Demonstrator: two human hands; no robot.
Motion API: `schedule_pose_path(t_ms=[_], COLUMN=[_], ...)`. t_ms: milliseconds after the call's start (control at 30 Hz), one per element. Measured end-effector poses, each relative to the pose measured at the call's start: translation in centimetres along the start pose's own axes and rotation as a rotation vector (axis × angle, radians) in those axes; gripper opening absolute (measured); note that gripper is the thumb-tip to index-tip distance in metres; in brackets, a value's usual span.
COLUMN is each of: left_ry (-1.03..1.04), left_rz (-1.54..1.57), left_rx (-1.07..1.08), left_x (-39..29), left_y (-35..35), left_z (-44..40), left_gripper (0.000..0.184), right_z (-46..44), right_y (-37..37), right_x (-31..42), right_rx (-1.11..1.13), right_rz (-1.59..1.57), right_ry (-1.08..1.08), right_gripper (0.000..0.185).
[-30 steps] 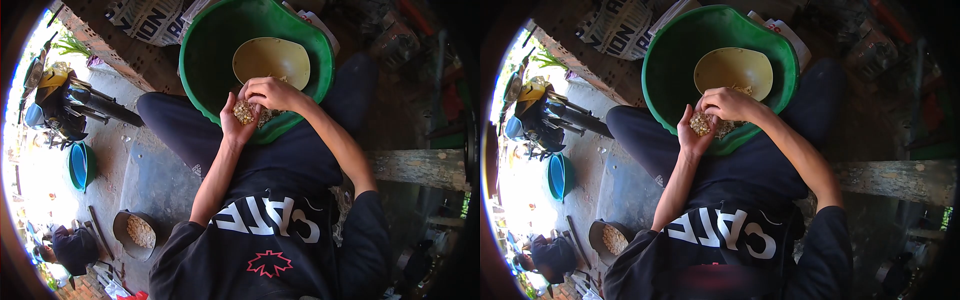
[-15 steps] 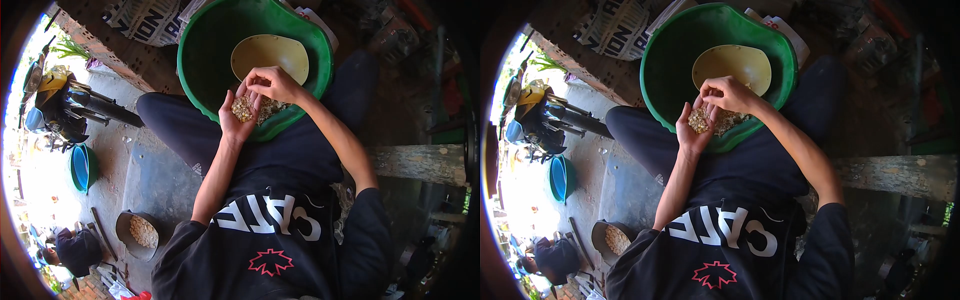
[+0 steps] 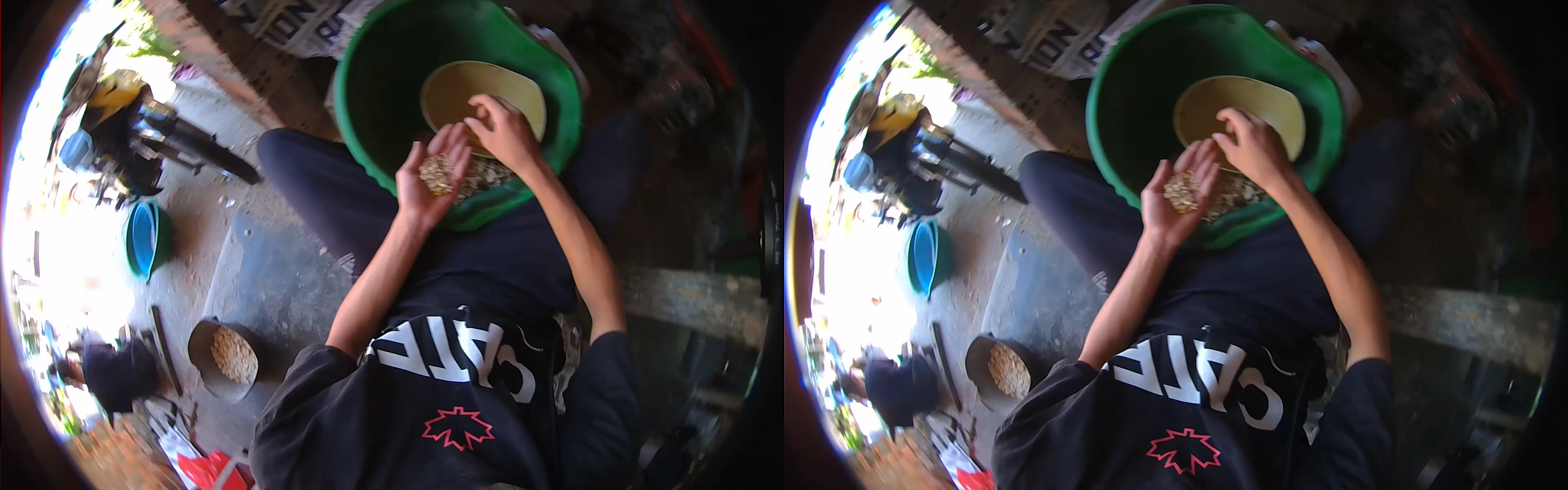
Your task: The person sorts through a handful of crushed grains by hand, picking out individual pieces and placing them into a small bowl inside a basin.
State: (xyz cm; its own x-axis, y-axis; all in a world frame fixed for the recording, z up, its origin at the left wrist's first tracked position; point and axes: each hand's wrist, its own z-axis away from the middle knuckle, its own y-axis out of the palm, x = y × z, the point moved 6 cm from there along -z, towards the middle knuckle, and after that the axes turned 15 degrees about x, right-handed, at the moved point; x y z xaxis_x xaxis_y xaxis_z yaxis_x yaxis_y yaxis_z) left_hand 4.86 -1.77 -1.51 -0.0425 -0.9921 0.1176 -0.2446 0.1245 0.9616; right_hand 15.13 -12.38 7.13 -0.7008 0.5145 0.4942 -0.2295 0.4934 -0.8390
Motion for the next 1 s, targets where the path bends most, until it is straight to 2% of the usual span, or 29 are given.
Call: schedule_pose_path(t_ms=[267, 367, 533, 667, 1000], left_ry=[0.026, 0.033, 0.030, 0.030, 0.000], left_rz=[0.171, 0.147, 0.146, 0.193, -0.058], left_rx=[0.054, 0.039, 0.021, 0.035, 0.014], left_x=[0.1, 0.1, 0.0, -0.2, 1.0], left_y=[-0.9, -0.6, -0.1, -0.3, 1.2], left_z=[-0.1, -0.1, 0.0, 0.0, 1.2], left_gripper=[0.061, 0.061, 0.061, 0.060, 0.060], right_z=[0.0, -0.1, -0.1, 0.1, 1.2], right_y=[0.6, 0.7, 0.2, -1.6, -5.9], right_x=[0.9, 1.9, 2.7, 3.7, 2.7], right_rx=[0.122, 0.115, 0.138, 0.097, -0.096], right_rz=[0.007, 0.033, 0.055, 0.045, 0.033], right_ry=[-0.076, -0.153, -0.165, -0.178, -0.223], right_gripper=[0.017, 0.016, 0.013, 0.012, 0.005])
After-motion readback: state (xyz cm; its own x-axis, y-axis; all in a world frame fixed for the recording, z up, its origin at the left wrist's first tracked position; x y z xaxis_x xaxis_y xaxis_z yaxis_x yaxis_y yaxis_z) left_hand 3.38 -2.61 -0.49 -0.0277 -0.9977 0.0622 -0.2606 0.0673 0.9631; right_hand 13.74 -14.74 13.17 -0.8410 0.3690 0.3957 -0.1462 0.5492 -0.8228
